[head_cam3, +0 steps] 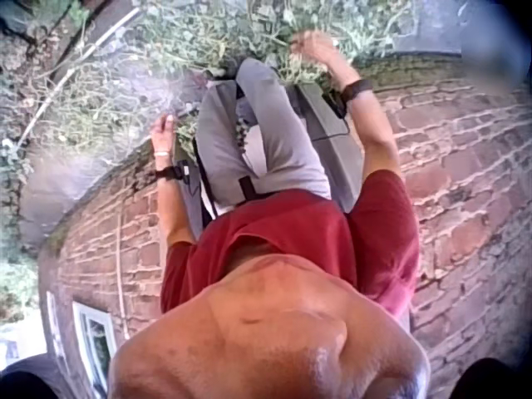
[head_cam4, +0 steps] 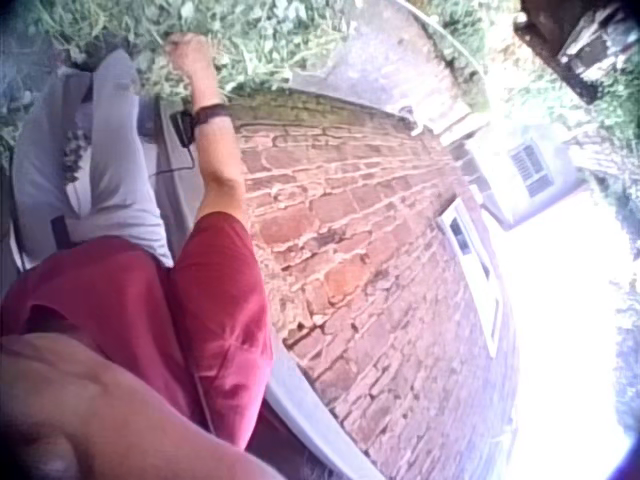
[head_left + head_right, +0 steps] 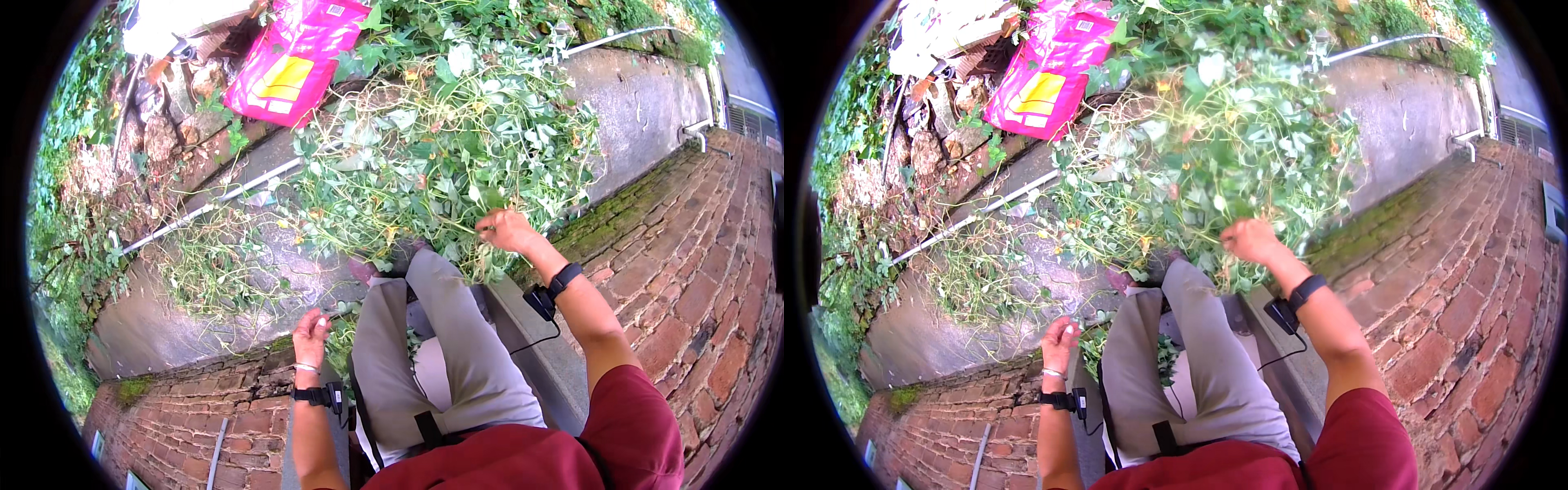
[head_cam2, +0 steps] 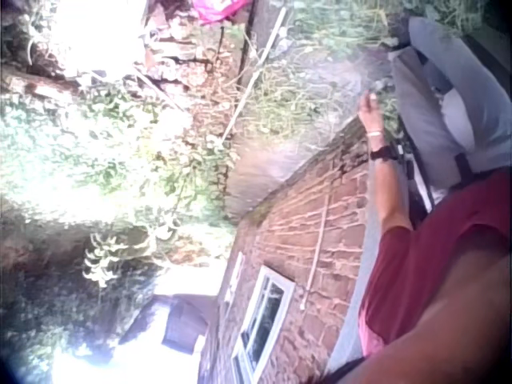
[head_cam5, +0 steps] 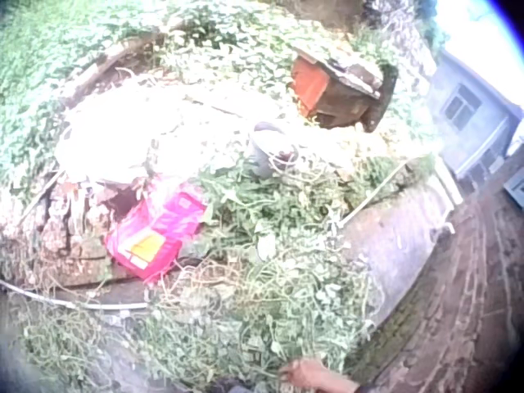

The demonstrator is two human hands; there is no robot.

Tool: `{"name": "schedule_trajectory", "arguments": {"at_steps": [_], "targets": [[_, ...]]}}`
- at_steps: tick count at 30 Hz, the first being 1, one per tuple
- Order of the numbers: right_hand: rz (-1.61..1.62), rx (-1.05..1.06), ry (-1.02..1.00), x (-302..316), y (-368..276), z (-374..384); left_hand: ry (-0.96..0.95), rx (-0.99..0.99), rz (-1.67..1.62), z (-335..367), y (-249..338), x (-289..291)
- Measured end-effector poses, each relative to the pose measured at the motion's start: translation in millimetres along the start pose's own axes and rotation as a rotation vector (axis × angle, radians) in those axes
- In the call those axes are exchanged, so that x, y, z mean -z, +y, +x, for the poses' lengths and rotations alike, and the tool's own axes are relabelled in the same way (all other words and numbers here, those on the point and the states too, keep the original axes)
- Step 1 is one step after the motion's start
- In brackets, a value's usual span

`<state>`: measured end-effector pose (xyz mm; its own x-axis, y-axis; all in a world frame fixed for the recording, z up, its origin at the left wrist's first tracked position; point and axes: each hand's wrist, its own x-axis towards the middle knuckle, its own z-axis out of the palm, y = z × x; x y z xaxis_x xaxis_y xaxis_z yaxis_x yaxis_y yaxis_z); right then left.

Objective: The person strips leaves from vines by hand and collects the vines together.

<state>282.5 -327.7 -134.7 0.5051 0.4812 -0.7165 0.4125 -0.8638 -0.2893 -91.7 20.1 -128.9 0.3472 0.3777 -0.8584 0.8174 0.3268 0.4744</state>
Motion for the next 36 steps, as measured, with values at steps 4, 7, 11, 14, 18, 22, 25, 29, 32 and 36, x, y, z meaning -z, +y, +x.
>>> {"name": "schedule_trajectory", "arguments": {"at_steps": [4,7,11,14,18,22,25,29,32,36], "targets": [[-0.199,0.052,0.602,39.7,45.8,104.9,-0.027,-0.209,0.333,-10.5,6.2,2.1],[-0.288,0.114,0.715,66.9,55.7,206.0,0.060,-0.180,0.437,-8.4,-2.4,19.4],[-0.561,0.041,0.534,69.6,62.1,326.2,0.238,-0.139,0.476,-7.9,-54.6,58.0],[-0.670,-0.014,0.486,43.4,71.6,362.1,0.298,-0.081,0.545,-15.6,-77.4,69.9],[-0.903,-0.162,0.072,34.0,74.0,335.7,0.259,-0.029,0.539,-25.4,-83.7,63.7],[-0.976,0.090,0.008,33.9,90.4,229.1,0.211,-0.081,0.458,-43.3,-44.7,53.0],[-0.526,0.088,-0.067,54.0,99.5,124.8,0.204,-0.150,0.491,-61.8,-4.6,46.7],[0.059,0.062,0.139,131.5,24.5,-7.9,0.204,-0.348,0.541,-93.4,73.0,28.0],[0.632,0.071,0.338,213.4,-34.5,-94.0,0.159,-0.545,0.425,-130.4,135.8,-10.0],[1.135,0.344,0.438,276.0,-135.8,-193.2,0.072,-0.792,0.329,-207.2,268.8,-61.7]]}}
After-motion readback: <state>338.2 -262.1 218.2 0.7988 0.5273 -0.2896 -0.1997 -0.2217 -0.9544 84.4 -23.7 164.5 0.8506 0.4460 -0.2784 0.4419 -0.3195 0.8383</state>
